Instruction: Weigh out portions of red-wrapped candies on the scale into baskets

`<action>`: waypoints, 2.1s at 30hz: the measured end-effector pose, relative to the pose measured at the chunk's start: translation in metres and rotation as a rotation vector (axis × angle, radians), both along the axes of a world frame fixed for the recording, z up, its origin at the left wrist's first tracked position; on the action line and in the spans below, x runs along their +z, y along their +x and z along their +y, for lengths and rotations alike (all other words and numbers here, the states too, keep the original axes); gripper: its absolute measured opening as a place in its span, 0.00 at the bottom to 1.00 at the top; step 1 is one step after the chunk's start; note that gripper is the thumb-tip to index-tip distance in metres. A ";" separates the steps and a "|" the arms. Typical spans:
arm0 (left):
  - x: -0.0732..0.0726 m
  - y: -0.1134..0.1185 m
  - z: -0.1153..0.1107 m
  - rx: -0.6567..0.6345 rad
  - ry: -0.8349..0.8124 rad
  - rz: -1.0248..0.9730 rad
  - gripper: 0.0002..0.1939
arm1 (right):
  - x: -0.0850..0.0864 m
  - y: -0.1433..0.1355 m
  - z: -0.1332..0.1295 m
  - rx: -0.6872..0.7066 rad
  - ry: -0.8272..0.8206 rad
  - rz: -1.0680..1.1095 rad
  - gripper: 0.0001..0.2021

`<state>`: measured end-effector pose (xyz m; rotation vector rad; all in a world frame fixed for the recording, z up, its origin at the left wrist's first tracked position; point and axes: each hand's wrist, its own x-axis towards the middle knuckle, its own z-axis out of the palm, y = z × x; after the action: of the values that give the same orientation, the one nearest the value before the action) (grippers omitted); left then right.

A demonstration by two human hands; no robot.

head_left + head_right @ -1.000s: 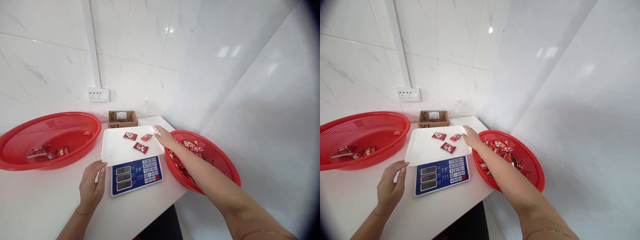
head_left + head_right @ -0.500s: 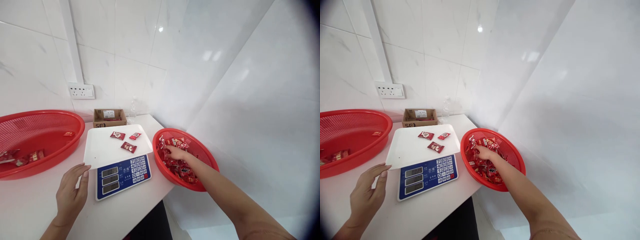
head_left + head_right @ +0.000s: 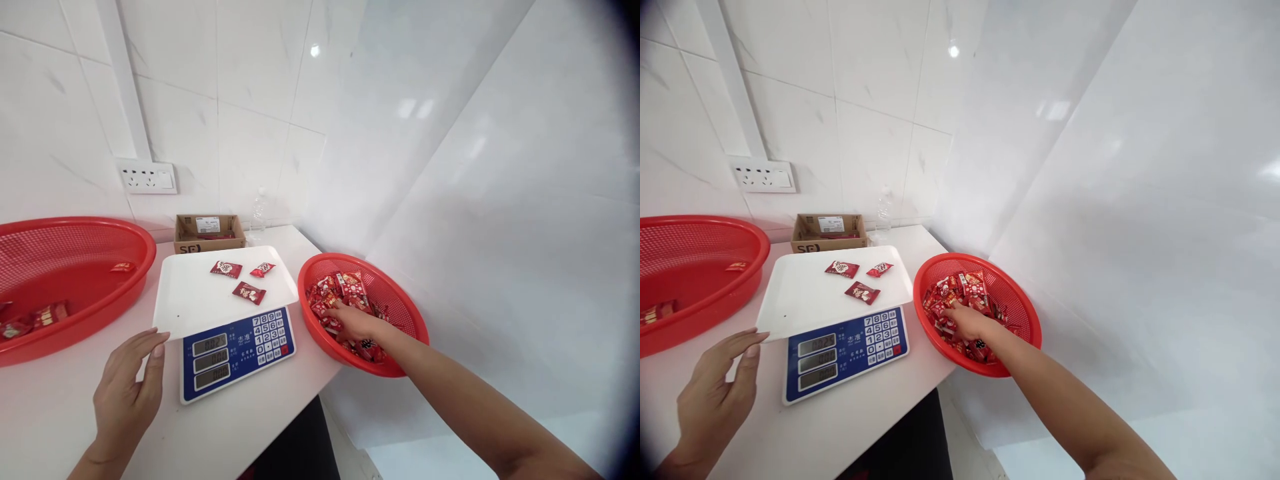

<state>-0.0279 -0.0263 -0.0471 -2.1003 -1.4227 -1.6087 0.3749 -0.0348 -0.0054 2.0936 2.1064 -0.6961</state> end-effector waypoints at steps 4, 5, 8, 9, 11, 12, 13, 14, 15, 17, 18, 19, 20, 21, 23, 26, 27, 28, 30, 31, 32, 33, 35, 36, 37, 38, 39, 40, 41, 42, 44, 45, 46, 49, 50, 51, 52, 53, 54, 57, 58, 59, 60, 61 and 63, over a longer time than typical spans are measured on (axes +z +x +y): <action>0.000 0.000 -0.001 0.020 -0.014 0.006 0.10 | 0.014 0.005 0.006 -0.050 0.139 0.141 0.26; 0.000 -0.001 -0.001 0.024 -0.018 0.007 0.10 | 0.020 0.008 0.008 -0.077 0.176 0.175 0.24; -0.001 -0.001 -0.001 0.025 -0.021 -0.002 0.10 | 0.038 0.013 0.010 -0.167 0.272 0.256 0.24; -0.001 -0.001 -0.001 0.020 -0.017 -0.008 0.10 | 0.043 0.013 0.009 -0.191 0.299 0.276 0.24; -0.002 -0.001 0.000 0.011 -0.008 -0.011 0.10 | 0.054 0.011 0.009 -0.218 0.343 0.320 0.22; -0.002 -0.001 0.000 0.009 -0.005 -0.010 0.10 | 0.059 0.008 0.010 -0.222 0.359 0.343 0.20; -0.002 -0.001 0.001 0.008 0.000 -0.005 0.10 | 0.064 0.004 0.011 -0.219 0.371 0.366 0.19; -0.003 -0.001 0.001 0.009 0.008 0.000 0.10 | 0.069 -0.002 0.013 -0.213 0.382 0.393 0.18; -0.003 -0.001 0.001 0.006 0.018 0.003 0.10 | 0.073 -0.008 0.016 -0.205 0.392 0.428 0.18; -0.002 -0.001 0.001 -0.010 0.040 -0.002 0.09 | 0.080 -0.025 0.025 -0.195 0.414 0.515 0.19; -0.002 -0.001 0.001 -0.022 0.049 -0.007 0.08 | 0.083 -0.036 0.031 -0.183 0.427 0.568 0.19; -0.001 -0.001 0.001 -0.030 0.057 -0.011 0.08 | 0.086 -0.048 0.038 -0.165 0.434 0.630 0.19; -0.001 -0.001 0.001 -0.036 0.060 -0.013 0.08 | 0.088 -0.061 0.045 -0.143 0.428 0.698 0.18; -0.001 -0.001 0.001 -0.040 0.063 -0.011 0.08 | 0.089 -0.075 0.053 -0.123 0.408 0.769 0.17; 0.000 -0.002 0.000 -0.040 0.059 -0.002 0.08 | 0.089 -0.104 0.067 -0.118 0.314 0.946 0.16; 0.000 -0.003 -0.001 -0.042 0.051 -0.001 0.08 | 0.084 -0.141 0.084 -0.154 0.154 1.160 0.18; 0.000 -0.003 -0.001 -0.040 0.049 -0.007 0.08 | 0.081 -0.150 0.088 -0.158 0.122 1.196 0.19; -0.001 -0.004 -0.001 -0.038 0.046 -0.010 0.08 | 0.077 -0.158 0.091 -0.159 0.101 1.213 0.20; -0.001 -0.004 -0.002 -0.035 0.041 -0.016 0.08 | 0.070 -0.167 0.095 -0.168 0.086 1.222 0.20; -0.002 -0.004 -0.002 -0.034 0.037 -0.017 0.08 | 0.067 -0.168 0.096 -0.178 0.087 1.224 0.19; -0.002 -0.004 -0.002 -0.035 0.034 -0.020 0.08 | 0.065 -0.169 0.097 -0.187 0.093 1.221 0.17; -0.002 -0.004 -0.002 -0.037 0.033 -0.026 0.08 | 0.064 -0.168 0.096 -0.195 0.100 1.213 0.16; -0.002 -0.003 -0.002 -0.047 0.028 -0.039 0.09 | 0.065 -0.164 0.094 -0.207 0.119 1.183 0.15; -0.001 -0.003 -0.002 -0.052 0.028 -0.043 0.09 | 0.066 -0.161 0.092 -0.211 0.130 1.163 0.15; -0.001 -0.003 -0.002 -0.057 0.031 -0.046 0.09 | 0.068 -0.157 0.088 -0.212 0.141 1.145 0.16; -0.001 -0.003 -0.002 -0.057 0.034 -0.046 0.09 | 0.070 -0.152 0.084 -0.210 0.160 1.117 0.16; -0.001 -0.003 -0.001 -0.054 0.036 -0.045 0.09 | 0.072 -0.146 0.080 -0.204 0.185 1.073 0.17; -0.001 -0.003 -0.001 -0.049 0.039 -0.046 0.09 | 0.074 -0.139 0.074 -0.198 0.218 1.014 0.18; 0.000 -0.003 -0.001 -0.044 0.040 -0.047 0.09 | 0.076 -0.130 0.068 -0.193 0.255 0.942 0.19; 0.000 -0.003 -0.001 -0.042 0.039 -0.048 0.09 | 0.078 -0.119 0.062 -0.192 0.291 0.861 0.20; 0.000 -0.003 -0.002 -0.047 0.036 -0.051 0.09 | 0.080 -0.094 0.049 -0.215 0.335 0.722 0.21; 0.000 -0.003 -0.002 -0.054 0.036 -0.052 0.09 | 0.080 -0.080 0.043 -0.231 0.336 0.662 0.22; 0.001 -0.003 -0.002 -0.060 0.035 -0.051 0.09 | 0.080 -0.066 0.037 -0.241 0.324 0.600 0.22; 0.000 -0.002 -0.002 -0.058 0.024 -0.047 0.09 | 0.078 -0.027 0.019 -0.219 0.219 0.440 0.22; 0.000 -0.002 -0.002 -0.052 0.018 -0.049 0.09 | 0.077 -0.017 0.014 -0.215 0.172 0.402 0.24; 0.000 -0.002 -0.001 -0.046 0.012 -0.051 0.08 | 0.075 -0.009 0.009 -0.215 0.124 0.373 0.26; -0.001 -0.001 -0.001 -0.042 0.007 -0.053 0.08 | 0.074 -0.002 0.004 -0.210 0.078 0.354 0.28; -0.001 -0.001 -0.001 -0.041 0.004 -0.054 0.08 | 0.072 0.002 0.001 -0.191 0.037 0.345 0.30; -0.001 -0.001 -0.001 -0.041 0.004 -0.055 0.08 | 0.070 0.006 -0.002 -0.158 -0.008 0.346 0.30; -0.001 0.000 0.000 -0.033 0.034 -0.051 0.08 | 0.062 0.013 -0.004 -0.038 -0.139 0.335 0.27; 0.000 0.000 0.000 -0.026 0.049 -0.046 0.08 | 0.057 0.015 -0.002 -0.029 -0.155 0.308 0.25; 0.000 0.000 -0.001 -0.016 0.059 -0.039 0.08 | 0.052 0.016 0.001 -0.038 -0.149 0.271 0.22; 0.001 0.000 -0.001 -0.005 0.068 -0.033 0.08 | 0.045 0.018 0.006 -0.059 -0.118 0.229 0.21; 0.002 0.000 -0.001 0.004 0.074 -0.030 0.08 | 0.037 0.019 0.011 -0.086 -0.074 0.185 0.20; 0.003 0.000 -0.001 0.015 0.077 -0.022 0.08 | 0.020 0.021 0.022 -0.139 -0.003 0.111 0.19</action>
<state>-0.0276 -0.0272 -0.0445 -2.0316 -1.3560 -1.6584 0.3954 -0.0131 0.0146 2.2674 2.0250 -0.8500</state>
